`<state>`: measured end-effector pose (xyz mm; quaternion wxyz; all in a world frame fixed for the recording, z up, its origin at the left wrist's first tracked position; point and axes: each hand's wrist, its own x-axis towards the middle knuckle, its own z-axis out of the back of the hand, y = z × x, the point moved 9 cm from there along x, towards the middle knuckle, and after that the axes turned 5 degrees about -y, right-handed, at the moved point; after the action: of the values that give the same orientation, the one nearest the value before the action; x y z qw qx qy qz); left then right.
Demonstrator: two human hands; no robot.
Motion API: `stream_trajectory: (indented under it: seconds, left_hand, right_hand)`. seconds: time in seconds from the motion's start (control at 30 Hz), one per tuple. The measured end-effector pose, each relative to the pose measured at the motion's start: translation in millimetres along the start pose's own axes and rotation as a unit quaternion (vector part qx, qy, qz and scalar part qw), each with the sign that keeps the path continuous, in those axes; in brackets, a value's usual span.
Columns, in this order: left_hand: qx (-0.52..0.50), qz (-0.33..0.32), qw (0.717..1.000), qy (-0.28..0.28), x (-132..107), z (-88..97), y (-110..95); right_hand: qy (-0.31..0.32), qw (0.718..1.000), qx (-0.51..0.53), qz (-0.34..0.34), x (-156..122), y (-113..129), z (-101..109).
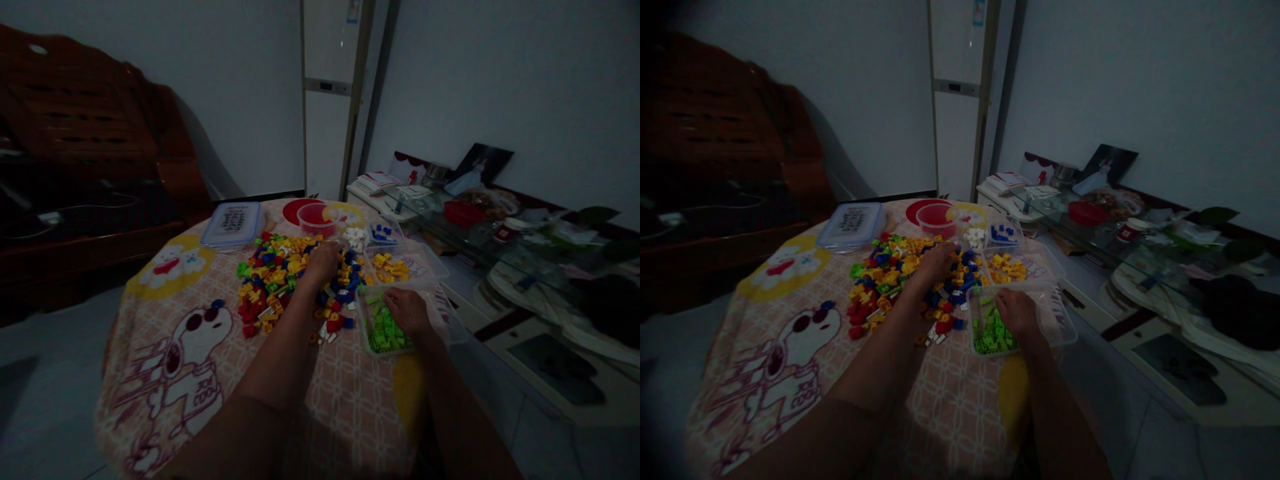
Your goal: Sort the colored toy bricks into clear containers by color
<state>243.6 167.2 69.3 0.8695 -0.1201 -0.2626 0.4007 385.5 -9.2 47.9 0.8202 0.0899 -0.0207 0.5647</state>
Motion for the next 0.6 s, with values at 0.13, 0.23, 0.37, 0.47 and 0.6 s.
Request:
stream_trajectory:
  seconds: [0.13,0.23,0.37,0.47,0.6]
  left_hand:
    - [0.000,0.001,1.000,0.029,-2.1,-18.1,-3.8]
    - [-0.026,0.022,0.999,-0.001,0.2,-13.0,6.7]
    - [-0.053,0.049,0.997,-0.031,3.0,-7.0,22.2]
    - [-0.068,0.068,0.994,-0.047,2.8,-3.7,28.8]
    - [-0.084,0.082,0.990,-0.075,0.9,6.1,30.5]
  right_hand:
    - [-0.002,1.000,0.005,0.007,0.0,0.9,-0.2]
    - [0.003,1.000,-0.002,0.001,0.1,0.3,-0.4]
    - [0.004,1.000,-0.001,0.004,0.2,1.2,-0.1]
    - [0.002,1.000,-0.001,0.003,0.4,0.4,-0.7]
    - [0.001,1.000,-0.004,0.002,0.7,-0.6,-1.3]
